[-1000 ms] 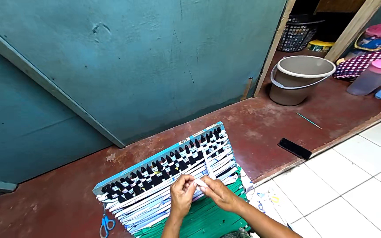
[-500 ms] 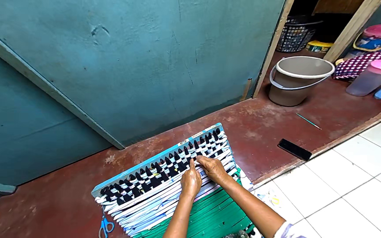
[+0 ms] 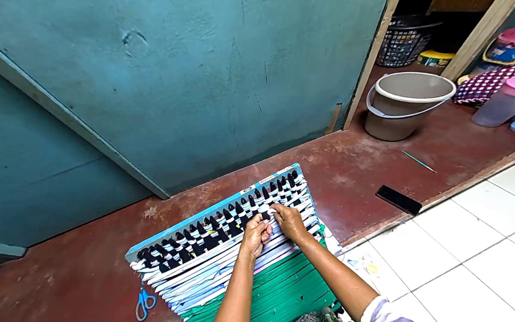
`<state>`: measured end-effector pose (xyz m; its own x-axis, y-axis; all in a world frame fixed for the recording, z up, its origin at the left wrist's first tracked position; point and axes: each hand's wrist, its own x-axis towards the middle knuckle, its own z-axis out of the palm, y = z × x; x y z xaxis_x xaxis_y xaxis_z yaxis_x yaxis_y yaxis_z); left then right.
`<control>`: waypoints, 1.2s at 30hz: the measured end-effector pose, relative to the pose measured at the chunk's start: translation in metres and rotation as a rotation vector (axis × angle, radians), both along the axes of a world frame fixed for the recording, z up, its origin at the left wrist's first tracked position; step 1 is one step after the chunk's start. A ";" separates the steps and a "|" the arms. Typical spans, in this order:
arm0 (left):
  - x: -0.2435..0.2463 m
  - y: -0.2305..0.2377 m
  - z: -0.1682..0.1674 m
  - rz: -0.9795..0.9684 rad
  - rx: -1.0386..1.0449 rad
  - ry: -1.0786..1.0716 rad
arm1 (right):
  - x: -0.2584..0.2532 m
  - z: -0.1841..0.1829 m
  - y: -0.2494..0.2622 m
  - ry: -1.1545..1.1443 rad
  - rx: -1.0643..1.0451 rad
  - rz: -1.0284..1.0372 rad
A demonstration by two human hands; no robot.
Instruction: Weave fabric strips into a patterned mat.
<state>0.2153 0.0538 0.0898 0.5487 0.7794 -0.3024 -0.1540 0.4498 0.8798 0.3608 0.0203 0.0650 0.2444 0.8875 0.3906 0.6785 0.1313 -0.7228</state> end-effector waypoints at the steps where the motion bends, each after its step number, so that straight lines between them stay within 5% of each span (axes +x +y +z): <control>1: -0.002 -0.001 0.000 -0.017 0.011 -0.013 | -0.003 0.004 0.000 -0.059 -0.043 -0.029; 5: -0.005 -0.003 -0.001 -0.037 0.090 0.005 | -0.020 0.020 0.006 -0.227 -0.292 -0.113; 8: -0.004 -0.003 0.005 -0.042 0.388 0.300 | -0.012 0.050 0.015 -0.129 -0.651 0.017; 11: -0.004 -0.010 0.012 -0.023 0.880 0.787 | 0.010 0.038 0.021 0.145 -0.560 0.221; 15: 0.004 -0.014 -0.008 0.297 1.238 0.878 | 0.018 0.033 0.024 0.301 -0.572 0.349; 18: 0.004 -0.008 -0.002 0.310 1.215 0.877 | 0.018 0.034 0.022 0.368 -0.571 0.390; 25: 0.000 0.007 0.015 0.020 0.773 0.852 | 0.017 0.029 0.018 0.426 -0.533 0.399; 36: -0.001 0.000 0.003 0.228 0.770 0.706 | 0.006 0.033 0.013 0.298 -0.504 0.279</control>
